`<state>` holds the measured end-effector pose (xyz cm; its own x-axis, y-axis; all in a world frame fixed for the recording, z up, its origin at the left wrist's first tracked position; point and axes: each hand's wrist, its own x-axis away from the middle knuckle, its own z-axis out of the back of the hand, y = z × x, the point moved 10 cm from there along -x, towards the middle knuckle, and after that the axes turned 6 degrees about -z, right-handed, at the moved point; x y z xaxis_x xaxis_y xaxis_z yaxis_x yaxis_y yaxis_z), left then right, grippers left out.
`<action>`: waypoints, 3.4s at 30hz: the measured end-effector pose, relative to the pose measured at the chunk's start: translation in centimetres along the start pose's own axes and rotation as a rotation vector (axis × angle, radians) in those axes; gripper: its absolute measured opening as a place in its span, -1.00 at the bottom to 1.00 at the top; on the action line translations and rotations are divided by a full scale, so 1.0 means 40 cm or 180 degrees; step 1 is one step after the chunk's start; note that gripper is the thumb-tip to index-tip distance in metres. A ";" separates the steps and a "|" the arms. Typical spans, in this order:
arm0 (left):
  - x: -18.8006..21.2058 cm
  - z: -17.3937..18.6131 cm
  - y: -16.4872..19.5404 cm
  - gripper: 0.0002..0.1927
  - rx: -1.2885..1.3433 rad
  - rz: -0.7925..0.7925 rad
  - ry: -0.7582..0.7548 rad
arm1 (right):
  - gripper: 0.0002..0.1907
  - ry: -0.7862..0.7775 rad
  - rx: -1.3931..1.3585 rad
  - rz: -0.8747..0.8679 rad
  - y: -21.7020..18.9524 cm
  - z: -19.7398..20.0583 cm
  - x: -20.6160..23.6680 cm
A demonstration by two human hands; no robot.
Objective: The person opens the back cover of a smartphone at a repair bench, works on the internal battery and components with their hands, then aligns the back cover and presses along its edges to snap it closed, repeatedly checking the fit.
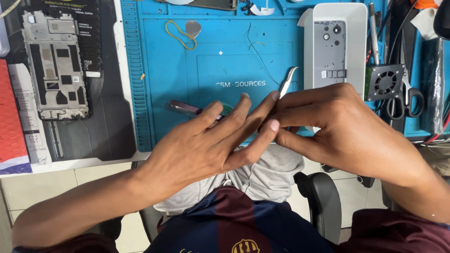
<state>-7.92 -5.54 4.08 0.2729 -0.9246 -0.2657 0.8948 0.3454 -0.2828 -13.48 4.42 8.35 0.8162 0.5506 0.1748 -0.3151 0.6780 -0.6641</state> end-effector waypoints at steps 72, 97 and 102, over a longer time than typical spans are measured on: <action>0.020 0.070 -0.085 -0.29 0.3172 0.1953 0.2226 | -0.72 0.1639 0.0111 0.0247 0.002 -0.017 0.138; -0.032 0.044 0.027 0.10 0.2862 0.1725 0.2643 | -0.76 0.1723 -0.0152 0.0982 -0.060 0.104 0.220; -0.043 0.062 0.012 0.00 0.2508 0.1420 0.2120 | -0.77 0.1310 -0.0361 0.0529 -0.027 0.100 0.202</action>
<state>-7.09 -4.17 6.68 0.5925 -0.3920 -0.7037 0.8022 0.2080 0.5596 -8.49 10.08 13.39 0.8908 0.3926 -0.2288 -0.4217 0.5266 -0.7382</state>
